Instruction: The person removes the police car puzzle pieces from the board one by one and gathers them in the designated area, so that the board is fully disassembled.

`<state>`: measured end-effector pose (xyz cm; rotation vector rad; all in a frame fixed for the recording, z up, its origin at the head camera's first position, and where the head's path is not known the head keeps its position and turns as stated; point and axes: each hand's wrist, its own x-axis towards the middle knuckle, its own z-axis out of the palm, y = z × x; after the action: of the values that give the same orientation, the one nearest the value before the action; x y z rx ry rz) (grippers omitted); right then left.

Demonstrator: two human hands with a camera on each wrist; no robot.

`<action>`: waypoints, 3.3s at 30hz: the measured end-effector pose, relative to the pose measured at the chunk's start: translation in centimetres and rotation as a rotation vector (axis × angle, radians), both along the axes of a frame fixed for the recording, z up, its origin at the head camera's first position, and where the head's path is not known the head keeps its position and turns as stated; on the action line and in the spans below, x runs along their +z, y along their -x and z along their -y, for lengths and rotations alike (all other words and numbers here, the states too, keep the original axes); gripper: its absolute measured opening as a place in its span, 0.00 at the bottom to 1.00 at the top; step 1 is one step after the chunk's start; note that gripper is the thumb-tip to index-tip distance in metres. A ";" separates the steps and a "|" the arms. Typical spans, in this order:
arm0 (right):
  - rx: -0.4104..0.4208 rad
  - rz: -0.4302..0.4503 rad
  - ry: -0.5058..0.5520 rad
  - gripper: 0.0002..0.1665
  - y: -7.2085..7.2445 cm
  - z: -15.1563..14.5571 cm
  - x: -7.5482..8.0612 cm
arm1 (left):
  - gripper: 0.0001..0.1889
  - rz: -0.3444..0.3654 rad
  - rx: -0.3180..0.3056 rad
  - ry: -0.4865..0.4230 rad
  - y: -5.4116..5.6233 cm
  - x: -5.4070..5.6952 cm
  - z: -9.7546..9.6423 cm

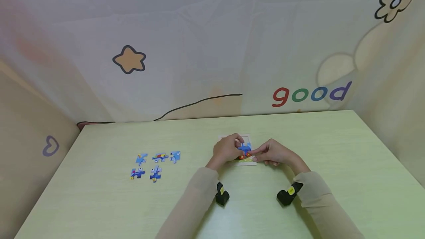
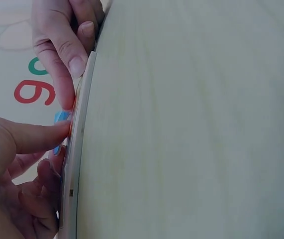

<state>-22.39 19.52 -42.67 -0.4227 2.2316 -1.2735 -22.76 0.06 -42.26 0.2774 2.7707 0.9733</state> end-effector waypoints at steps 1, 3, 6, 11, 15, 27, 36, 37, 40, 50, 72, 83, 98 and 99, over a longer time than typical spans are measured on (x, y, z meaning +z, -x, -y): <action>0.003 -0.001 0.002 0.20 0.0 0.0 0.0 | 0.14 -0.005 0.007 -0.011 0.0 -0.1 0.0; 0.007 0.001 0.004 0.20 0.0 0.0 0.0 | 0.13 -0.012 0.023 -0.040 0.0 -0.3 0.0; 0.008 0.006 0.007 0.20 0.0 0.1 0.1 | 0.11 -0.016 0.048 -0.084 0.0 -0.5 0.1; 0.002 0.017 0.003 0.20 0.0 0.2 0.3 | 0.08 0.005 0.082 -0.169 0.0 -0.7 0.3; 0.003 0.029 0.002 0.20 0.0 0.2 0.4 | 0.07 0.023 0.094 -0.192 -0.1 -0.8 0.4; -0.040 0.014 -0.014 0.21 -0.1 0.1 0.0 | 0.07 0.065 0.150 -0.181 -0.1 -0.6 0.1; -0.130 -0.014 0.003 0.32 -0.1 0.1 -0.1 | 0.08 0.072 0.139 -0.181 0.2 -0.8 0.3; -0.137 -0.014 -0.001 0.34 -0.1 0.1 -0.1 | 0.08 0.070 0.136 -0.179 0.2 -0.7 0.3; -0.138 -0.020 -0.022 0.39 -0.1 0.3 -0.1 | 0.08 0.071 0.129 -0.174 0.2 -0.7 0.4; -0.113 -0.047 -0.116 0.41 0.1 0.5 0.0 | 0.11 0.074 0.123 -0.164 0.2 -0.5 0.3; -0.117 -0.032 -0.139 0.40 0.2 1.3 0.1 | 0.14 0.184 0.176 -0.556 0.2 0.5 4.2; -0.137 -0.039 -0.140 0.42 0.1 1.0 0.1 | 0.14 0.081 0.188 -0.372 -3.2 1.5 15.3; -0.147 -0.044 -0.150 0.43 0.0 0.7 -0.2 | 0.13 0.026 0.071 -0.174 -6.8 0.5 21.4; -0.150 -0.044 -0.150 0.43 0.0 0.7 -0.1 | 0.12 0.024 0.061 -0.172 -6.8 0.4 21.5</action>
<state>-22.40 18.78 -42.80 -0.2322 2.4147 -1.1692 -15.94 -21.41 -41.83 0.2056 2.6921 1.2240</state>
